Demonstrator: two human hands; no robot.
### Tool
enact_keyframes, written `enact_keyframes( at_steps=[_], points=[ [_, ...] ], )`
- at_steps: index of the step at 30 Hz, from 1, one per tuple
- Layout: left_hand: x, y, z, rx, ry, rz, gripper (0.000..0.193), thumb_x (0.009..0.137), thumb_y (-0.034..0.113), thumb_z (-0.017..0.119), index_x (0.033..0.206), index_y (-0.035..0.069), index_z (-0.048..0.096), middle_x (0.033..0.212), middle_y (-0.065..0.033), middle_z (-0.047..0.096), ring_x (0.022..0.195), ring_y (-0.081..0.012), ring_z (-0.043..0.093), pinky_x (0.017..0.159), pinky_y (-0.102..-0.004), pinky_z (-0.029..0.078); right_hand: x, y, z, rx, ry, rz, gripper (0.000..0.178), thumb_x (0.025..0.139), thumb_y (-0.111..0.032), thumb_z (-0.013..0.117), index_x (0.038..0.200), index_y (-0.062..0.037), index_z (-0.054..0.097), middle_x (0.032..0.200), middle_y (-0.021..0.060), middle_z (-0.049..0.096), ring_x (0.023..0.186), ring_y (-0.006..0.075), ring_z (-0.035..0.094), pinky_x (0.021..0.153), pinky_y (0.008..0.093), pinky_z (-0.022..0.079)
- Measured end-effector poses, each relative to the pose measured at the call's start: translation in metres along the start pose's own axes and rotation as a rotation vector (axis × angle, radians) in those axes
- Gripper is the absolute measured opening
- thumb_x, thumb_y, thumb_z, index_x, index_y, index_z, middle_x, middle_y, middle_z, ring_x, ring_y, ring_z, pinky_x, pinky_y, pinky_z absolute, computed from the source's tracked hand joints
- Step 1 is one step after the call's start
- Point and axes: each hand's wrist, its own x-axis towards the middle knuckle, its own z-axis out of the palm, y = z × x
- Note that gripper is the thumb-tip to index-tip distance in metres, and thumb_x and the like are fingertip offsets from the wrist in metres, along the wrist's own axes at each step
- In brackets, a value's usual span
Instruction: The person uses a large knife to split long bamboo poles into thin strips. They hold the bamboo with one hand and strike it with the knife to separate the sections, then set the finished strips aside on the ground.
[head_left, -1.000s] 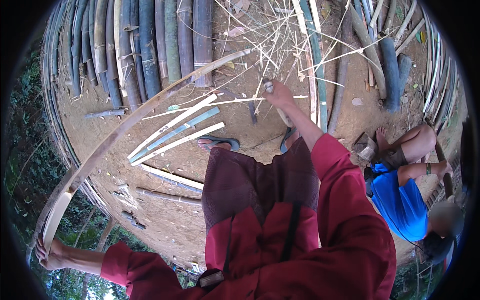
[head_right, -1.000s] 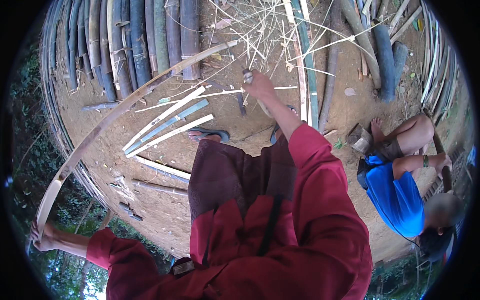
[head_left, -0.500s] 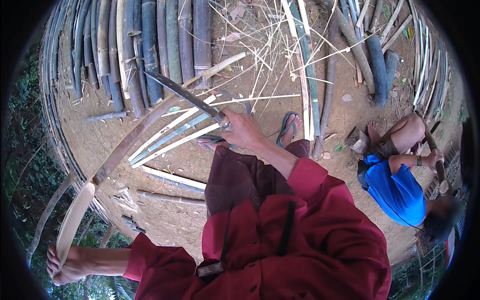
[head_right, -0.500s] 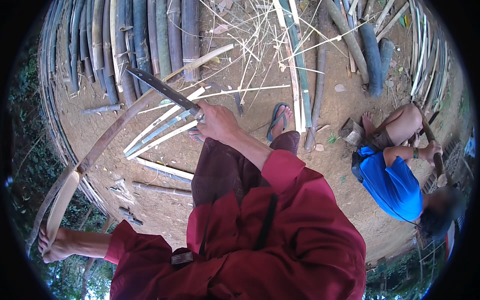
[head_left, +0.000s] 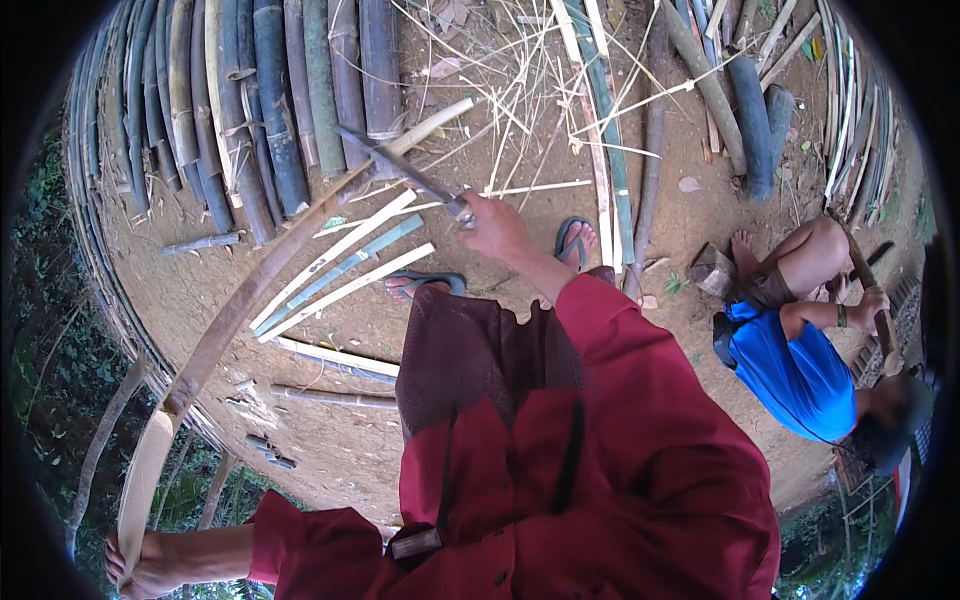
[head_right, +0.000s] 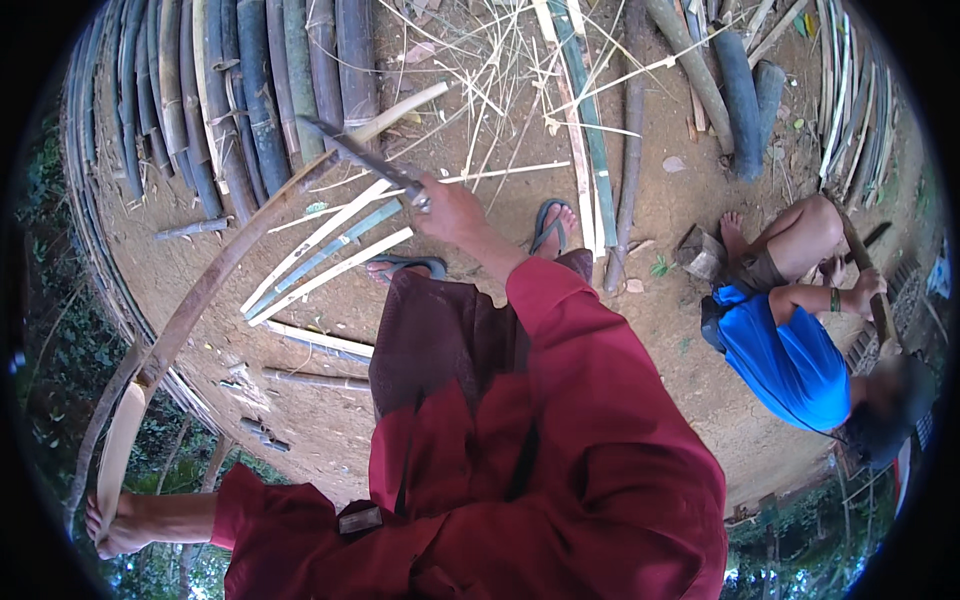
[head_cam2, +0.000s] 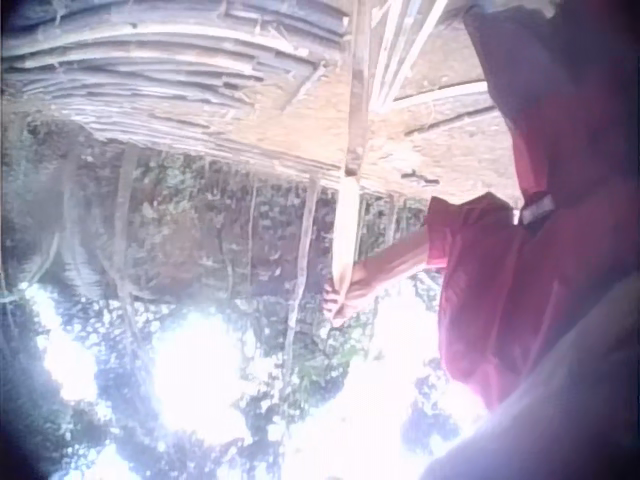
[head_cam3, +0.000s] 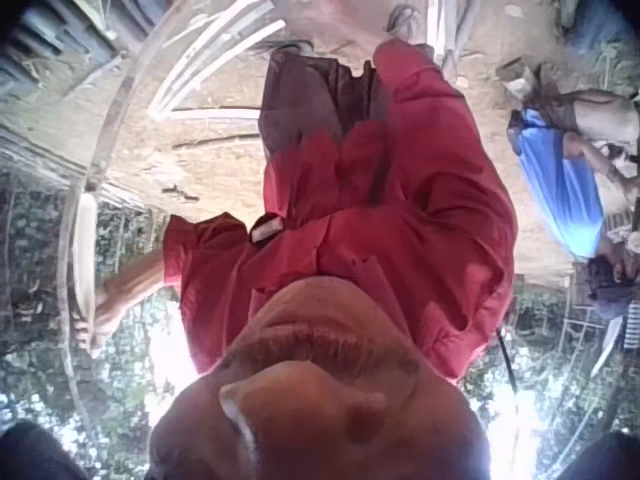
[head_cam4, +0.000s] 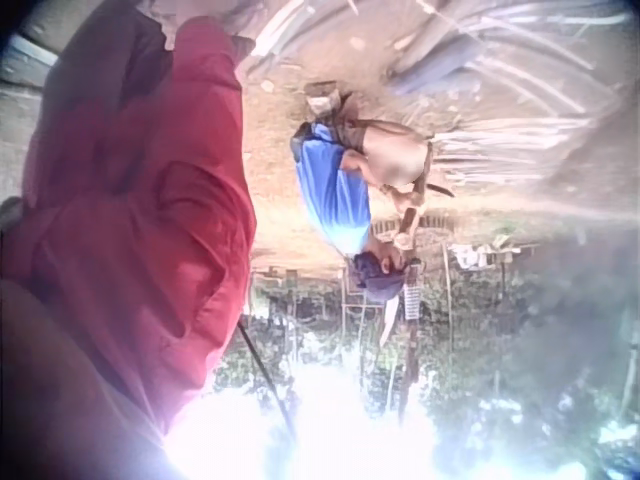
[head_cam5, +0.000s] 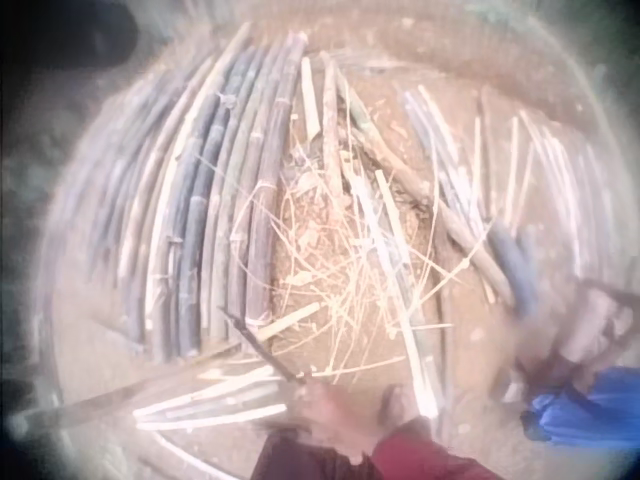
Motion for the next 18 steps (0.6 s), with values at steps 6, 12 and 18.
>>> enact_keyframes(
  at_steps=[6, 12, 18],
  points=[
    [0.008, 0.0, -0.007, -0.026, -0.046, -0.069, 0.042, 0.095, 0.038, 0.03, 0.073, 0.005, 0.043, 0.06, -0.0063, 0.039, 0.05, -0.0215, 0.039, 0.057, -0.0405, 0.041, 0.015, 0.023, 0.002, -0.061, 0.0, -0.012, 0.049, 0.067, -0.019, 0.067, 0.113, -0.0057, 0.053, 0.082, 0.0201, 0.064, 0.078, 0.0364, 0.064, 0.071, 0.0451, 0.051],
    [0.013, -0.011, -0.015, 0.032, -0.075, -0.061, 0.041, 0.094, 0.037, 0.03, 0.072, 0.005, 0.042, 0.059, -0.0068, 0.038, 0.05, -0.0222, 0.039, 0.058, -0.0411, 0.041, 0.112, 0.126, 0.022, -0.071, 0.087, 0.327, 0.05, 0.069, -0.022, 0.068, 0.114, -0.0079, 0.053, 0.087, 0.0212, 0.064, 0.083, 0.0368, 0.063, 0.075, 0.0457, 0.051],
    [0.014, -0.005, -0.025, 0.257, -0.089, -0.028, 0.041, 0.094, 0.036, 0.031, 0.071, 0.004, 0.042, 0.058, -0.0072, 0.037, 0.05, -0.023, 0.038, 0.06, -0.0417, 0.042, 0.131, 0.188, 0.047, -0.064, 0.123, 0.412, 0.047, 0.071, -0.024, 0.065, 0.114, -0.0094, 0.053, 0.101, 0.0188, 0.063, 0.097, 0.0339, 0.061, 0.085, 0.0436, 0.049]
  ],
)
